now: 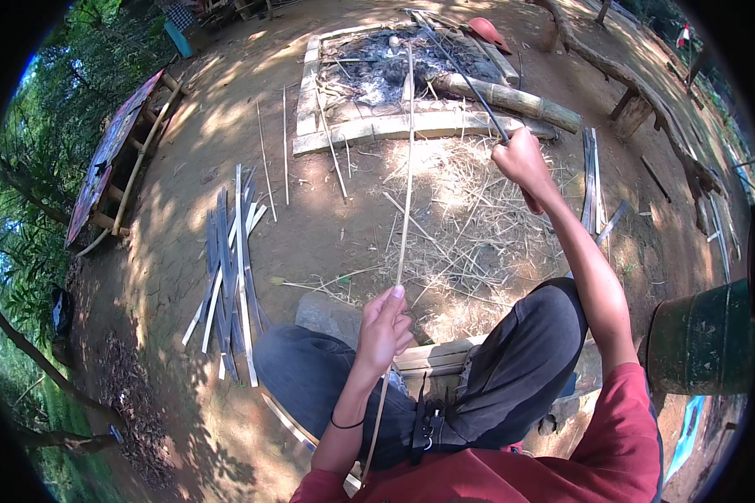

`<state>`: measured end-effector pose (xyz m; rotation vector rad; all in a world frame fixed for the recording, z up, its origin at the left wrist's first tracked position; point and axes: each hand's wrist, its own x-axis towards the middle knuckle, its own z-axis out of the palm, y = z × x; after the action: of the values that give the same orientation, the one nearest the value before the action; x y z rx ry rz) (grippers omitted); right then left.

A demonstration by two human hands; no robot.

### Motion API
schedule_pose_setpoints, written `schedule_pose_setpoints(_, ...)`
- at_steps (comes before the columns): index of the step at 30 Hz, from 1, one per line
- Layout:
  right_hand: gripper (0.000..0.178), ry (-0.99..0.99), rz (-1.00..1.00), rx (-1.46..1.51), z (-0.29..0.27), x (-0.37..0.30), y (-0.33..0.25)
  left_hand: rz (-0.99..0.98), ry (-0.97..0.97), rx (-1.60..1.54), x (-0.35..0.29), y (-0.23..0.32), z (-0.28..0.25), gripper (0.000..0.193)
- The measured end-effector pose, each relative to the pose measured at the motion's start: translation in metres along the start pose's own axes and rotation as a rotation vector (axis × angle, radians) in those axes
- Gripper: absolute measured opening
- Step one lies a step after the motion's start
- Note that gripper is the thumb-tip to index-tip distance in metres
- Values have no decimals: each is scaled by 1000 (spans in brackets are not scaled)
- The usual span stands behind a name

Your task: The person shaves a wooden strip with a machete, repeatedly drawing the blade along the length of the wood to smooth it or remove thin layers.

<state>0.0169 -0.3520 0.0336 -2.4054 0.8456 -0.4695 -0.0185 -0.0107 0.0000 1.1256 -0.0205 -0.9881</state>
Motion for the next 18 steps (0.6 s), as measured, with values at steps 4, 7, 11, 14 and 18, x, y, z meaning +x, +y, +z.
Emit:
schedule_pose_setpoints(4, 20, -53, -34, 128, -7, -35, -37, 40, -37, -55, 9, 10, 2, 34)
schedule_pose_setpoints(7, 20, -143, -229, 181, -3, -69, -55, 52, -61, -96, 10, 22, 2, 36)
schedule_pose_setpoints(11, 17, -378, -441, 22, 3, -116, -82, 38, -53, -91, 9, 32, 6, 35)
schedule_pose_setpoints(14, 12, -421, -572, -130, 17, -138, -83, 3, -77, -127, 8, 33, 7, 34)
schedule_pose_setpoints(18, 15, -452, -538, -189, 20, -147, -86, -57, -124, -208, 5, 31, 1, 34)
